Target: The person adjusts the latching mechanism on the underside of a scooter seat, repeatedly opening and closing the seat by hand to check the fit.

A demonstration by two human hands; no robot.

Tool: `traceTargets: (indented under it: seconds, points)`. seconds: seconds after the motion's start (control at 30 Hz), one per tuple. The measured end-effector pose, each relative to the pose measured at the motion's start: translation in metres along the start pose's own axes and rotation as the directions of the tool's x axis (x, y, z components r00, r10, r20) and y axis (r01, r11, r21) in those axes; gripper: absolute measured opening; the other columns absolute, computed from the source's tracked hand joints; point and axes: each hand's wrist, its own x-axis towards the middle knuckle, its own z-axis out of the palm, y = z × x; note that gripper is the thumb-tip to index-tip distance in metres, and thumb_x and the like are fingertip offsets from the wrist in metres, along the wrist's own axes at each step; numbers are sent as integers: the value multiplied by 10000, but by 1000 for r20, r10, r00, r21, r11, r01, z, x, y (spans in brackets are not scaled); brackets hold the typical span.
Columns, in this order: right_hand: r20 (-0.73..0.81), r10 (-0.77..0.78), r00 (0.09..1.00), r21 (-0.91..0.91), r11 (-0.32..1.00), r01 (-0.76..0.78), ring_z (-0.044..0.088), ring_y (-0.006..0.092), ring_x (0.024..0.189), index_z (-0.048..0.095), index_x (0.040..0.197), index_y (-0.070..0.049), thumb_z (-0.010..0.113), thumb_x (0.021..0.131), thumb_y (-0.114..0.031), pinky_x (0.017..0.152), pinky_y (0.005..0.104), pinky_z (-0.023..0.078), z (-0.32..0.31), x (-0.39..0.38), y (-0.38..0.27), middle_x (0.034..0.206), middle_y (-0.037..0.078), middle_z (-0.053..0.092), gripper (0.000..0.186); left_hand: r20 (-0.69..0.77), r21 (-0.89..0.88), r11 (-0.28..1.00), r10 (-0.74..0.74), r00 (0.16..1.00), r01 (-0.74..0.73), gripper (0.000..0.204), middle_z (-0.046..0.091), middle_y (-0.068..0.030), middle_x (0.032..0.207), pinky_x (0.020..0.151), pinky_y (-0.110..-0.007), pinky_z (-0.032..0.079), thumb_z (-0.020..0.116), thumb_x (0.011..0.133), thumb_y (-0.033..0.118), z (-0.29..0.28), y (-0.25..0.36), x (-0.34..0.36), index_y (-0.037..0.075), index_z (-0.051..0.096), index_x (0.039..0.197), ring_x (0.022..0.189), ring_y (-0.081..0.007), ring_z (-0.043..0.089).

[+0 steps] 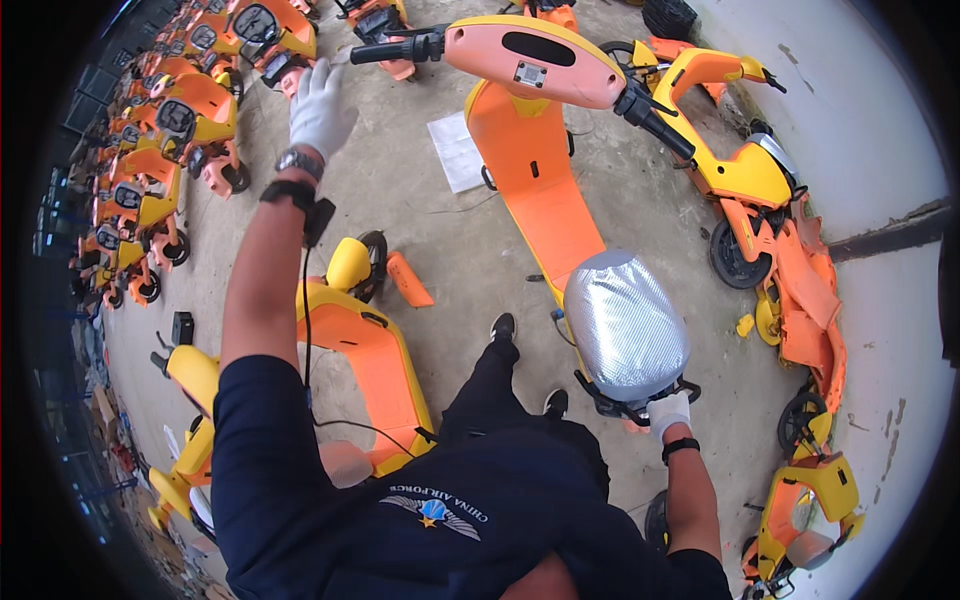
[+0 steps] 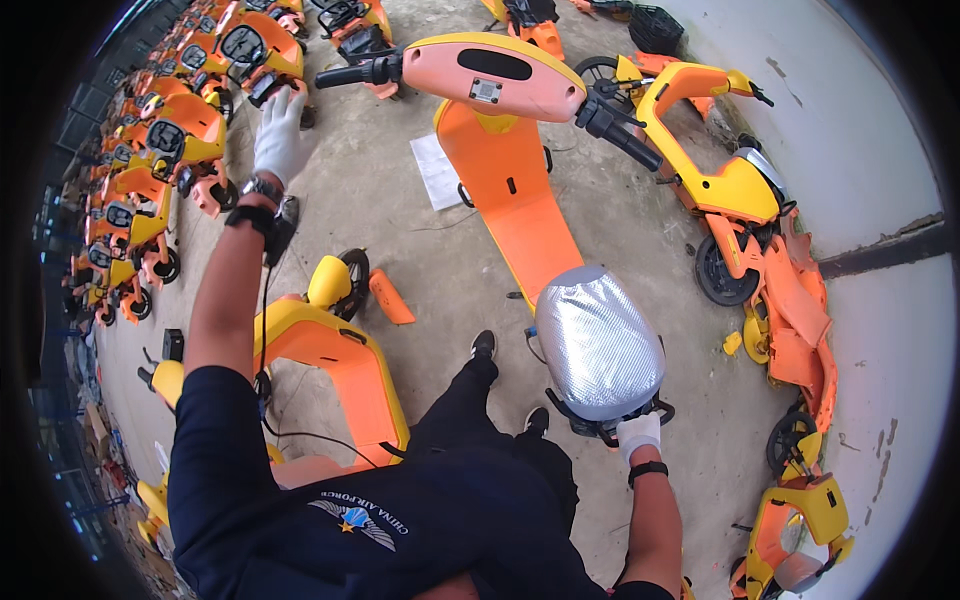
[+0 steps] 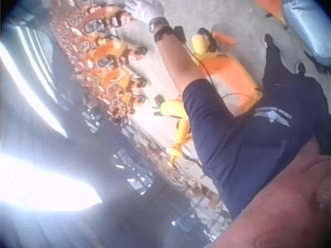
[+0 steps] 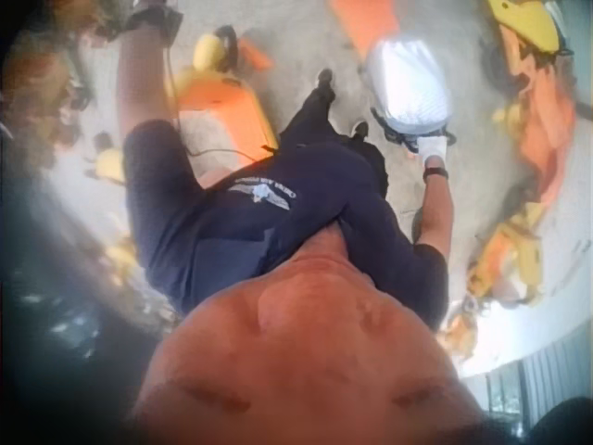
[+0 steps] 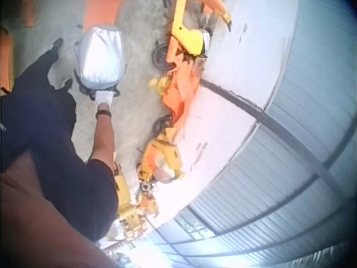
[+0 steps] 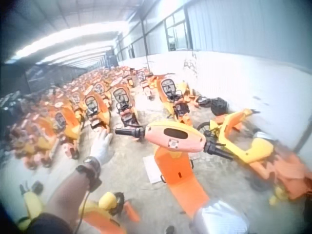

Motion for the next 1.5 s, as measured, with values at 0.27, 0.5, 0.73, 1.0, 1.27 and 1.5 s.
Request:
traceTargets:
  seconds: [0.27, 0.5, 0.73, 1.0, 1.27, 1.5]
  points:
    - [34, 70, 997, 73, 995, -73, 659, 217, 862, 674, 894, -158, 616, 767, -175, 761, 394, 447, 20, 4, 1, 868, 40, 681, 141, 506, -118, 991, 117, 854, -66, 475, 643, -172, 849, 718, -410, 487, 695, 678, 305, 63, 3, 113, 56, 581, 1066, 826, -334, 633]
    - [78, 30, 996, 54, 998, -34, 662, 223, 876, 714, 862, -146, 610, 762, -197, 764, 386, 451, 9, 5, -7, 885, 42, 696, 154, 734, -424, 628, -185, 654, 653, 394, 636, -149, 681, 623, -368, 494, 750, 624, 303, 26, 126, -83, -17, 607, 801, 638, -245, 638]
    - [35, 18, 999, 167, 986, -24, 669, 189, 861, 734, 852, -169, 624, 787, -360, 786, 351, 434, 15, 20, 17, 861, 32, 703, 230, 812, -568, -5, -168, 559, 823, 230, 537, -15, 575, 364, -247, 373, 737, 708, 155, 31, 250, -99, 26, 548, 727, 403, -90, 482]
    - [64, 34, 997, 58, 998, -37, 639, 190, 864, 697, 814, -203, 607, 814, -330, 775, 367, 367, -5, 5, 22, 825, 15, 689, 156, 837, -545, -7, -68, 544, 838, 212, 541, -10, 571, 373, -242, 396, 739, 725, 170, 25, 258, -88, 46, 567, 722, 410, -93, 496]
    - [-193, 117, 974, 173, 981, -83, 525, 270, 1047, 649, 898, -139, 591, 791, -208, 1063, 523, 214, -7, -11, 23, 964, 83, 610, 140, 724, -689, 25, -27, 689, 725, 300, 565, -7, 684, 495, -242, 452, 752, 733, 224, 31, 240, -62, 28, 570, 869, 552, -82, 537]
    - [-370, 315, 874, 401, 903, -156, 371, 320, 1246, 523, 1202, -143, 623, 734, -168, 1042, 521, 247, -6, -59, 4, 1280, 100, 462, 479, 715, -699, -31, -28, 699, 714, 271, 574, -13, 710, 524, -228, 454, 710, 791, 210, 35, 241, -74, 7, 578, 912, 566, -88, 547]
